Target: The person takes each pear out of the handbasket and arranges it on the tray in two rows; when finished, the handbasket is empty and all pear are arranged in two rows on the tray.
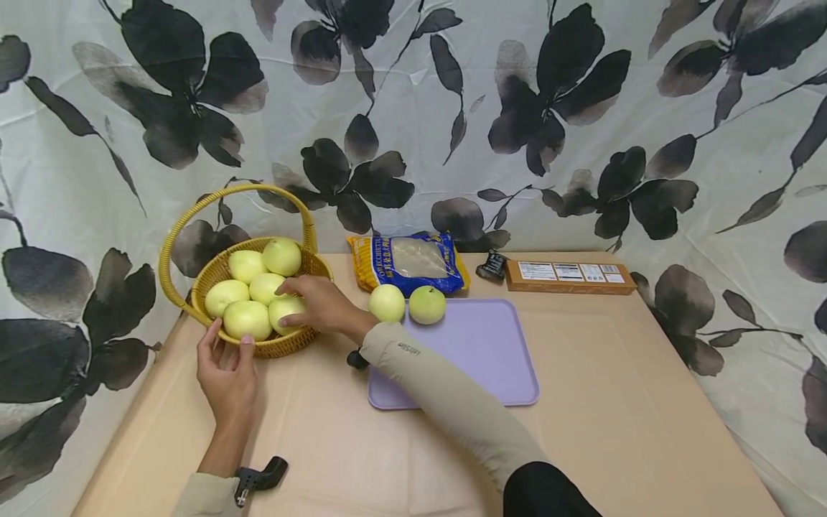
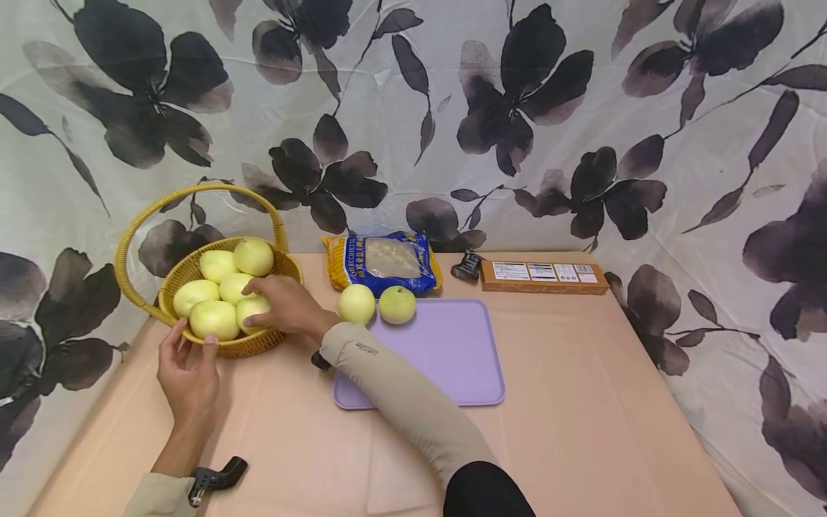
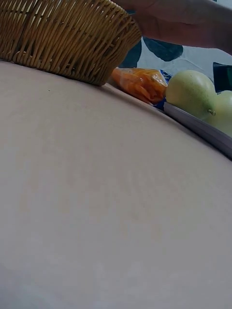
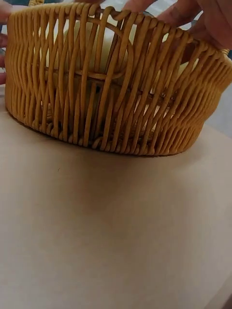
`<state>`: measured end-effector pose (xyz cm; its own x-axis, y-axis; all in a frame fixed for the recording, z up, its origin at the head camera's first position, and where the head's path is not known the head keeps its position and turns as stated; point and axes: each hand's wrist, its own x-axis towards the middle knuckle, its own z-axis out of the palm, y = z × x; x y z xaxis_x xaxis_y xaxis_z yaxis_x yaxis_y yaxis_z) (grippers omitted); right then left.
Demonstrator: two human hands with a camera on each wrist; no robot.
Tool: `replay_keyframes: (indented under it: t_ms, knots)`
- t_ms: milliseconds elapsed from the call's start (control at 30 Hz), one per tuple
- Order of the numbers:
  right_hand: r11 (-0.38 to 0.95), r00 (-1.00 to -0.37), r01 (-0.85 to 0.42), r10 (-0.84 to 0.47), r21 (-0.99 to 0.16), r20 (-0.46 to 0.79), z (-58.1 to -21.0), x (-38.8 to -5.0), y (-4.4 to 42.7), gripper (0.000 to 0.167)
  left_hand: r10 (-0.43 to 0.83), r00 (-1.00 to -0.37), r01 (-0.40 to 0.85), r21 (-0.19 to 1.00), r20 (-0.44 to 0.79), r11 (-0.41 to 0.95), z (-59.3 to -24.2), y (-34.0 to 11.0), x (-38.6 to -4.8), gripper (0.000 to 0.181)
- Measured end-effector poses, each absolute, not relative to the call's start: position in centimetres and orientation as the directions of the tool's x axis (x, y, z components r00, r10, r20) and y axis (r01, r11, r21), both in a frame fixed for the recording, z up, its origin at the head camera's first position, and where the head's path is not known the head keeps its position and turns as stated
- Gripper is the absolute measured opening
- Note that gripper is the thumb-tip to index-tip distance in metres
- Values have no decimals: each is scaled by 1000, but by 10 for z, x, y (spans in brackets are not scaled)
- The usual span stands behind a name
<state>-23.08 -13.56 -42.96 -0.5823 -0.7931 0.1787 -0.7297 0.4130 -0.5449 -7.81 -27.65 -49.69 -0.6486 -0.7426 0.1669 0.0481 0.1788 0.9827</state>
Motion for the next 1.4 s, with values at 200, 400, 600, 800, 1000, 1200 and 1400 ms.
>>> replay_keyframes:
  t_ms: [200, 400, 600, 800, 1000, 1200, 1400]
  knots:
    - [508, -607, -731, -789, -455, 92, -426, -230, -144, 55, -736, -656, 37, 981, 167, 191, -498, -276, -78, 60]
    - [546, -628, -718, -776, -432, 61, -421, -226, -143, 57, -738, -652, 45, 980, 175, 192, -498, -277, -78, 60]
    - [517, -654, -685, -746, -514, 121, -420, -223, -136, 56, -740, -651, 42, 981, 169, 187, -498, -276, -78, 60]
    - [431, -651, -694, -717, -577, 248, -412, -221, -125, 58, -742, -647, 55, 981, 176, 185, -497, -278, -78, 60]
    - [360, -656, -701, -663, -616, 360, -403, -219, -109, 62, -741, -649, 47, 981, 173, 188, -496, -276, -78, 60]
    - [317, -682, -682, -601, -659, 417, -394, -216, -90, 61, -742, -648, 44, 980, 175, 193, -497, -276, -78, 60]
    - [226, -715, -637, -532, -737, 454, -390, -213, -64, 61, -739, -648, 55, 979, 184, 195, -497, -277, -77, 60]
